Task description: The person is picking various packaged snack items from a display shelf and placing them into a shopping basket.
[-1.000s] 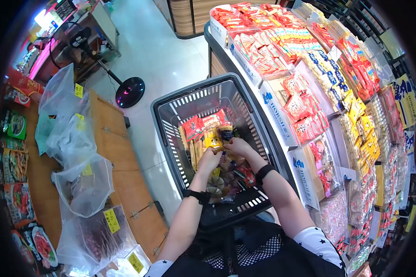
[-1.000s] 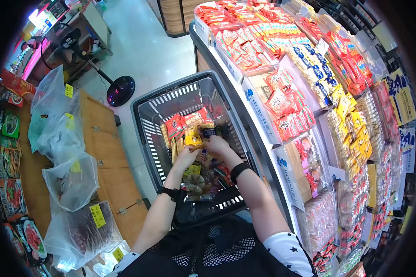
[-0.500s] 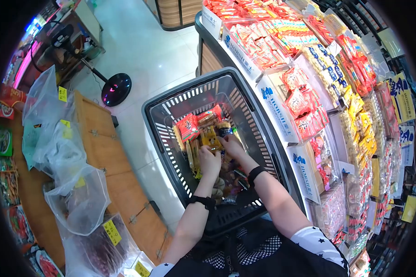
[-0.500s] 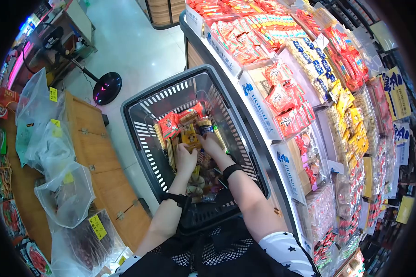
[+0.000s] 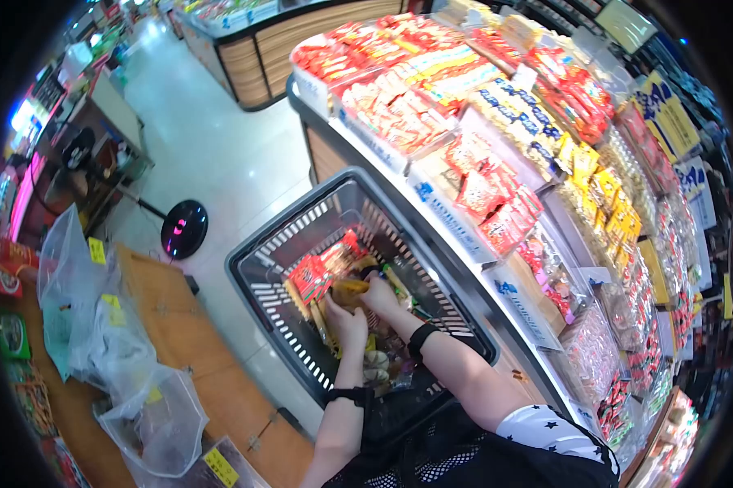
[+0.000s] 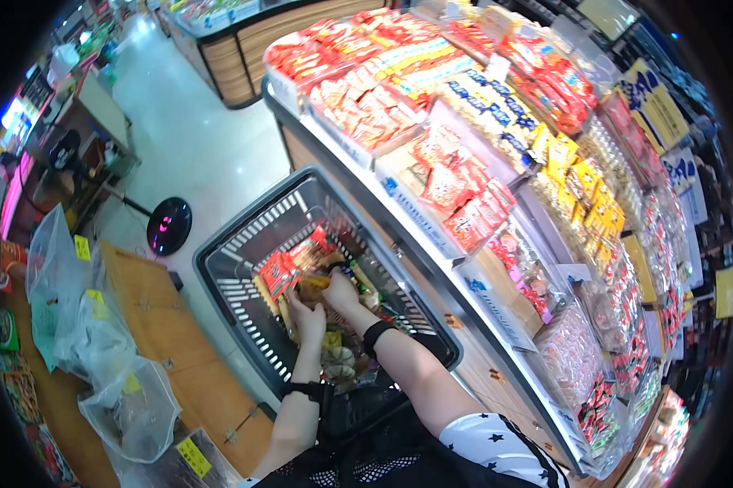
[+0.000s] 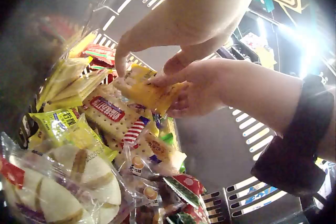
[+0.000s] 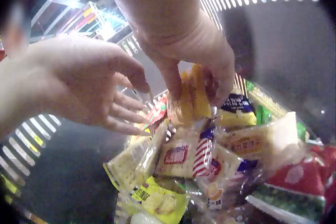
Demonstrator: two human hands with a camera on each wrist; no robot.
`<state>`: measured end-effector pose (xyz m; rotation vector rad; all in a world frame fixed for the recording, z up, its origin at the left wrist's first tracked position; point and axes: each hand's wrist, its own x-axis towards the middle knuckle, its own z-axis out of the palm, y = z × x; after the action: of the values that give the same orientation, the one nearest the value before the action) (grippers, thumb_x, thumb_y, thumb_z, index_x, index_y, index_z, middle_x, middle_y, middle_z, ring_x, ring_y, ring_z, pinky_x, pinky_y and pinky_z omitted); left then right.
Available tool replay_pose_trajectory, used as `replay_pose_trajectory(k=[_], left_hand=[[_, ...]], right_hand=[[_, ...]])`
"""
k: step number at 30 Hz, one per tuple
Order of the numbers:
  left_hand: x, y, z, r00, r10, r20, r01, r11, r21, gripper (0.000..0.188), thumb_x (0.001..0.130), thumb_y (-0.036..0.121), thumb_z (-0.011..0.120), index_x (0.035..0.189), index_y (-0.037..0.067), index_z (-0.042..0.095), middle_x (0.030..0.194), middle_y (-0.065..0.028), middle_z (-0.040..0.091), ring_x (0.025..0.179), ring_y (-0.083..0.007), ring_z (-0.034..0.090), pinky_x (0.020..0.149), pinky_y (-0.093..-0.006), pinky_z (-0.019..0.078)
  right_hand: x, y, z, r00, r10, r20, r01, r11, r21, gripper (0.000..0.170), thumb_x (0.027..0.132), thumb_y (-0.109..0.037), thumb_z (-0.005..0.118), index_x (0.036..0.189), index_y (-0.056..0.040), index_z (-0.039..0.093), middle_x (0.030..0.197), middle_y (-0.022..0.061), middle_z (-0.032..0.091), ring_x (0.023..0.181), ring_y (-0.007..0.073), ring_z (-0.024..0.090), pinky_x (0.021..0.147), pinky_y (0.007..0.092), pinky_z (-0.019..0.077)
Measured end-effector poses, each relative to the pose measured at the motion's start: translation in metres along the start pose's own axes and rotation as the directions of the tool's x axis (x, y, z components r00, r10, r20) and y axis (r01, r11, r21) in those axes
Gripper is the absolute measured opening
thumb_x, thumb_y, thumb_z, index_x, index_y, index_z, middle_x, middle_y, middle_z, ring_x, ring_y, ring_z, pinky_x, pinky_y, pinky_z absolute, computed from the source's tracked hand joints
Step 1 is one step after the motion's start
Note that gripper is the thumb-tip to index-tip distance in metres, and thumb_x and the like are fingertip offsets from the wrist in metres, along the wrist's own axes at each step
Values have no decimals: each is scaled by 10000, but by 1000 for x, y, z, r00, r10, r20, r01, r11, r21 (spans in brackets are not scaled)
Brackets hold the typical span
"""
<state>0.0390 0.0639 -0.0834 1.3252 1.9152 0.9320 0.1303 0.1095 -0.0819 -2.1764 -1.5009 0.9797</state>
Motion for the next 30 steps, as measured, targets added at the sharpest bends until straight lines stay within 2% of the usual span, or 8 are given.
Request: replay_pose_trajectory(k=[3, 7, 9, 13, 15, 19, 21, 30], left_hand=[[8, 0, -3, 995, 44, 86, -34, 993, -113, 754, 631, 131, 647, 1250, -57, 260, 1249, -254, 335, 1165, -380, 324, 996, -419, 243], [2, 50, -18, 923, 382, 43, -354, 800, 485, 874, 546, 225, 752, 1266, 10, 306, 1281, -224, 329, 1204, -375, 283, 998, -436, 227], [-2, 76, -30, 829, 451, 330, -551, 759, 348, 859, 550, 189, 749, 1278, 57, 314, 1306, -182, 321, 1226, -379, 246, 1014, -436, 202], [-19, 129, -36, 798, 339, 498, -392, 920, 1, 507, 600, 140, 743, 1038, 10, 524, 943, -157, 586, 880, -324, 559, 765, -350, 441], [-35, 157, -33, 797, 395, 456, -438, 899, -13, 463, 598, 142, 748, 987, 4, 538, 880, -144, 595, 816, -307, 573, 727, -345, 450], [-73, 201, -12, 787, 456, 416, -422, 889, -178, 396, 644, 192, 750, 921, -3, 544, 817, -120, 598, 770, -190, 589, 680, -304, 457], [-99, 232, -1, 740, 421, 525, -340, 907, -250, 413, 657, 215, 748, 931, -9, 537, 817, -110, 601, 769, -176, 587, 688, -296, 460], [-134, 295, 88, 545, 248, 801, -102, 968, -231, 450, 724, 153, 695, 1076, 6, 456, 937, -55, 574, 848, -117, 554, 737, -251, 449]], right_hand=[[-2, -6, -27, 989, -143, 42, 144, 989, -33, 426, 555, -185, 693, 925, -40, 540, 791, 166, 603, 737, 292, 600, 637, 382, 468], [-8, -14, -74, 904, -403, 144, 427, 863, -271, 444, 557, -148, 647, 988, -106, 547, 747, 122, 609, 735, 291, 601, 635, 372, 488], [-19, -21, -113, 820, -503, 275, 571, 757, -318, 472, 568, -160, 636, 1026, -113, 535, 740, 114, 606, 724, 292, 600, 612, 367, 491], [-45, -9, -193, 758, -546, 357, 618, 776, -127, 505, 621, -262, 660, 1084, -138, 499, 806, 143, 583, 762, 307, 574, 649, 389, 468], [-54, 25, -207, 650, -758, 47, 738, 645, 199, 489, 672, -306, 665, 1087, -114, 489, 906, 141, 554, 865, 286, 541, 743, 355, 443], [-89, 74, -258, 708, -698, -102, 673, 625, 395, 577, 728, -229, 678, 1192, -41, 392, 1108, 102, 498, 1004, 213, 503, 859, 306, 397], [-106, 93, -279, 800, -585, 132, 236, 509, 828, 712, 732, -153, 683, 1284, -48, 246, 1183, 114, 453, 1073, 179, 465, 890, 305, 388], [-98, 175, -351, 951, -309, -5, 99, 289, 952, 697, 700, -8, 679, 1245, -3, 246, 1127, 143, 504, 1052, 185, 493, 890, 315, 402]])
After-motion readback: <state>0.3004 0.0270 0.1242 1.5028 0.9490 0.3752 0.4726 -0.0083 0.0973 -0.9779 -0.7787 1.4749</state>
